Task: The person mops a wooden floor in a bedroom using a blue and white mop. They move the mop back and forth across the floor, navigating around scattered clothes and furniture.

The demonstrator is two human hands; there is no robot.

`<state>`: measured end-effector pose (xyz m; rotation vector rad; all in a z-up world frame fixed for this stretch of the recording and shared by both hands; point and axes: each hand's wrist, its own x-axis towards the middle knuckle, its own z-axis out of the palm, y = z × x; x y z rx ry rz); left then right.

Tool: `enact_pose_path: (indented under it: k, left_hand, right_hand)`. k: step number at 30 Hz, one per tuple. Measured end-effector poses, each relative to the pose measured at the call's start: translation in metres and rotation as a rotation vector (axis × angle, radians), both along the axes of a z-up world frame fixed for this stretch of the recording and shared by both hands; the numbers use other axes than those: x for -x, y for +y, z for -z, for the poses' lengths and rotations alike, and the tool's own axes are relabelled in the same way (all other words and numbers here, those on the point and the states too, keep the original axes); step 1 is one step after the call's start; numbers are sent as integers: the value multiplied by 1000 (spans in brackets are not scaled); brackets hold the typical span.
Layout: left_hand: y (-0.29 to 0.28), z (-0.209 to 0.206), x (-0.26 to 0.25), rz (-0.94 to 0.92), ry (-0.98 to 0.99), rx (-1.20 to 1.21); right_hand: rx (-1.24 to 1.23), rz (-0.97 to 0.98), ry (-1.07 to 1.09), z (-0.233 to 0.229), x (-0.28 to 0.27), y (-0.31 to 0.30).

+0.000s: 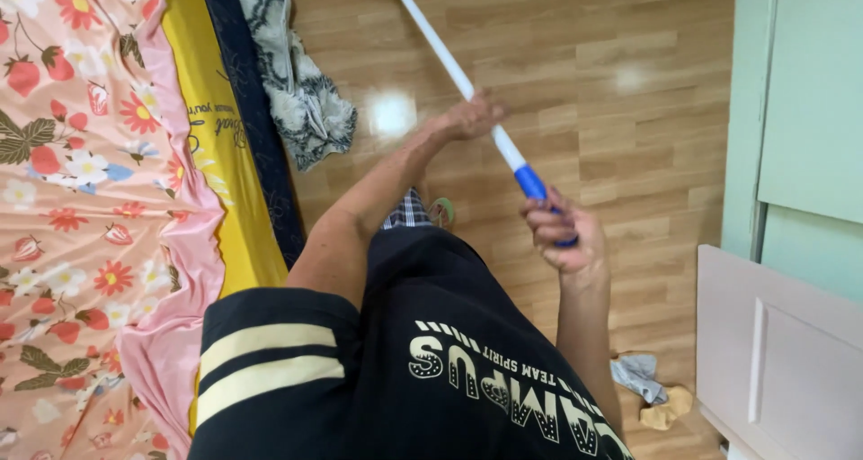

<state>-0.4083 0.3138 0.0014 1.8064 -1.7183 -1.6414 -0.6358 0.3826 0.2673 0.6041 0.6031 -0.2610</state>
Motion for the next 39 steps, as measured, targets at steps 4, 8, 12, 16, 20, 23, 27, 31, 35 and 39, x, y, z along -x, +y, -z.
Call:
enact_pose_path:
  k: [4,8,12,16,20,23,27,31,35,39]
  left_hand:
    - [-11,-11,-91,-136,-285,1042]
    - [-28,-99,-178,-224,-314,227]
    - [-58,-19,-224,-311,-901,985]
    - [-60,-91,-222,-144,-745,220]
    - [-33,-68,-168,136,-1019,254]
    - [-5,-50,-103,125,-1007,347]
    - [27,-61,6,177,-952,403]
    - [44,-93,115,215,-967,420]
    - [39,-149,157,252,-919,302]
    - [19,-136,150,228,-908,335]
  right_hand:
    - [-37,-37,-73,9,-69,-57]
    - [-99,-104,-191,37,-152,-116]
    - [6,-162,-226,87,-220,-138]
    - [36,-212,-206,115,-225,-115]
    - [83,-176,-137,103,-170,-64]
    - [92,-162,-91,98,-96,-36]
    - [-90,-147,-156,56,11,-9]
    - [140,-188,53,1,101,3]
    - [236,-191,45,-30,137,-12]
    - [237,-189,31,-19,137,-39]
